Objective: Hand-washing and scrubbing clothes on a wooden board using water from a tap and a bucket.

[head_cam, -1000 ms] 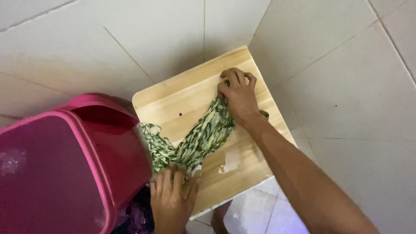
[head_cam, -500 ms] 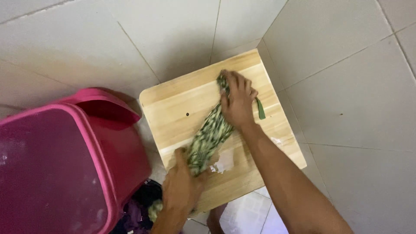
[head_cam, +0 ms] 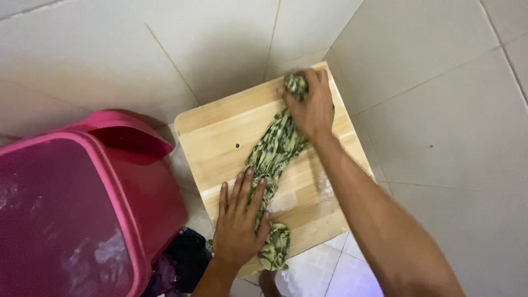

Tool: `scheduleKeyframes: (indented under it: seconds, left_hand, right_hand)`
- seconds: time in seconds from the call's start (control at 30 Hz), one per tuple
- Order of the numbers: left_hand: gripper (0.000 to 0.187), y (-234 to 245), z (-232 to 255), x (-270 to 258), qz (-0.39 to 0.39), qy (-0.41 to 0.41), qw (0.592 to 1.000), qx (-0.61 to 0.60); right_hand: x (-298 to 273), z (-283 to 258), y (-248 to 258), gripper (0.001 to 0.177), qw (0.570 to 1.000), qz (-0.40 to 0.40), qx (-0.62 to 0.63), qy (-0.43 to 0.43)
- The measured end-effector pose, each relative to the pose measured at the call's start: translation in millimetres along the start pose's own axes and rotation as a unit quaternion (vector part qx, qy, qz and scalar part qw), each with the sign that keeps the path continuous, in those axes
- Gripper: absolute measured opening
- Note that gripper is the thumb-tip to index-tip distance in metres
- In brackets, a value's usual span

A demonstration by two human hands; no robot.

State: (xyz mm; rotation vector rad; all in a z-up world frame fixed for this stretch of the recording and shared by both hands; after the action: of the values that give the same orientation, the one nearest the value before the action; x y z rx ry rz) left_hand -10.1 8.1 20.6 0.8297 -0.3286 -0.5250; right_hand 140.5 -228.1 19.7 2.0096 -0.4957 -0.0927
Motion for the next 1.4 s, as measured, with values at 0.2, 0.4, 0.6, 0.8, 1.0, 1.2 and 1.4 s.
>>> scheduleKeyframes:
  seconds: [0.2, 0.4, 0.6, 0.8, 1.0, 1.2, 1.4]
  left_hand:
    - [0.071, -13, -11, 3, -0.259, 0.106, 0.954, 0.108]
    - [0.067, -18, -10, -1, -0.024, -0.013, 0.998, 0.057]
    - [0.071, -9, -5, 7, -0.023, 0.000, 0.999, 0.049]
    - [0.070, -11, -7, 10, -0.033, 0.000, 0.998, 0.044]
    - [0.067, -22, -16, 1, -0.107, 0.027, 0.992, 0.056]
    - [0.074, -14, -6, 6, -0.038, 0.018, 0.997, 0.060]
    - [0.074, -15, -10, 0, -0.045, 0.025, 0.997, 0.057]
  right_hand:
    - [-138, -61, -4, 0.080, 0.975, -0.128, -0.005, 0.183]
    - [-88, -20, -44, 0.029, 0.864, -0.371, -0.049, 0.337]
    - [37, 7, -35, 0.028, 0.984, 0.049, -0.049, 0.166]
    - [-93, -42, -16, 0.027, 0.951, -0.119, 0.048, 0.282]
    - [-59, 28, -98, 0.034, 0.875, -0.271, -0.137, 0.378]
    - [55, 49, -21, 0.019, 0.995, -0.023, -0.034, 0.094]
    - [-77, -38, -11, 0.026, 0.950, -0.229, 0.016, 0.211]
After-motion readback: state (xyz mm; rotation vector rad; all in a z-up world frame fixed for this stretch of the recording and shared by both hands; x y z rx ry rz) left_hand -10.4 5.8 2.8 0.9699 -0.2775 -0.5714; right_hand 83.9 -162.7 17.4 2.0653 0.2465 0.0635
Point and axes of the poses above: each hand's wrist, its own x-axis towards the middle knuckle, its own y-axis out of the back of the hand, z = x × y, the point moved 3 cm from there along x, towards the middle knuckle, and after that the axes turned 7 degrees about -x, right-handed, at the moved point
